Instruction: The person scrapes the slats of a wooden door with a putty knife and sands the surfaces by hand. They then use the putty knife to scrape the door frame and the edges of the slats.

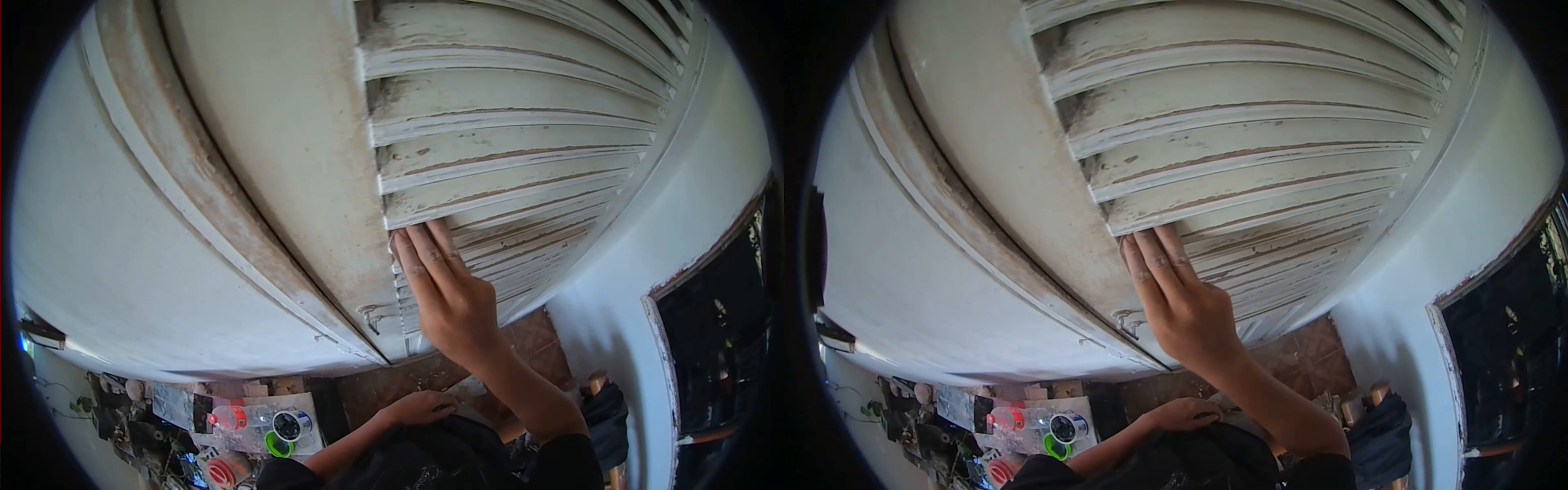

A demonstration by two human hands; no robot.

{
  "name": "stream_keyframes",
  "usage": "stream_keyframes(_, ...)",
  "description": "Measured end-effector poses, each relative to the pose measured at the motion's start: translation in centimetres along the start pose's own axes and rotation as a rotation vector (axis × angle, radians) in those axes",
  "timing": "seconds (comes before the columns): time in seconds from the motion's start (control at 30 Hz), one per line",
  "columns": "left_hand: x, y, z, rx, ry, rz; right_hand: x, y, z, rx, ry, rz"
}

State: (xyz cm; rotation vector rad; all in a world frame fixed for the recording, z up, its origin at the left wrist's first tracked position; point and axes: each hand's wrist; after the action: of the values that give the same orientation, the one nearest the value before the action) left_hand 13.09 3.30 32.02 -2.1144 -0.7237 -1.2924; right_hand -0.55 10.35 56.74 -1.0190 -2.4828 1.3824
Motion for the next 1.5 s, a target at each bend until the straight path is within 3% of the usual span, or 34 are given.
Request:
stream_keyframes(0.1,0.9,-1.4,-1.4,-0.063,-0.041,-0.088,-0.1,0.5,0.5,0.036,-0.033,0.017)
stream_keyframes(0.17,0.3,-2.1,-1.7,0.135,-0.058,0.167,-0.4,0.8,0.6,0.043,-0.024,0.044)
stream_keyframes(0.53,-3.3,2.8,-3.0,-0.197,0.034,0.286,-5.2,0.7,2.2,0.132,0.372,0.322)
stream_keyframes(0.8,-4.4,5.7,-4.7,-0.394,0.058,0.385,-6.6,0.1,3.3,0.280,0.609,0.391)
stream_keyframes(0.87,-4.1,5.7,-5.1,-0.575,0.177,0.317,-7.3,0.1,3.4,0.222,0.652,0.456)
stream_keyframes(1.0,-2.6,5.6,-5.9,-0.511,0.165,0.446,-8.1,0.6,3.1,0.238,0.752,0.385)
stream_keyframes(1.07,-1.0,5.5,-7.5,-0.673,0.306,0.310,-7.8,0.2,3.3,0.244,0.773,0.382)
stream_keyframes(1.17,-0.1,5.5,-8.2,-0.721,0.279,0.299,-7.6,0.5,3.8,0.293,0.776,0.386)
stream_keyframes(1.27,-0.9,6.3,-7.5,-0.570,0.301,0.424,-8.5,1.1,3.1,0.238,0.802,0.381)
stream_keyframes(1.37,-1.1,6.1,-7.6,-0.701,0.328,0.344,-7.8,-0.3,3.3,0.229,0.810,0.410)
stream_keyframes(1.5,-1.3,6.3,-7.8,-0.683,0.328,0.400,-8.4,0.4,3.2,0.290,0.796,0.372)
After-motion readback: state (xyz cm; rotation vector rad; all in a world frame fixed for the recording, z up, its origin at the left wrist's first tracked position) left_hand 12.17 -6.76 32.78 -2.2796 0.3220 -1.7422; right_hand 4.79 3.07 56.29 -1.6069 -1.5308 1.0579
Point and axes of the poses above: each hand's wrist, its own y-axis away from the middle knuckle, its own z-axis out of the palm, x = y × z, and after that the axes turned 14 degrees about z, right-handed
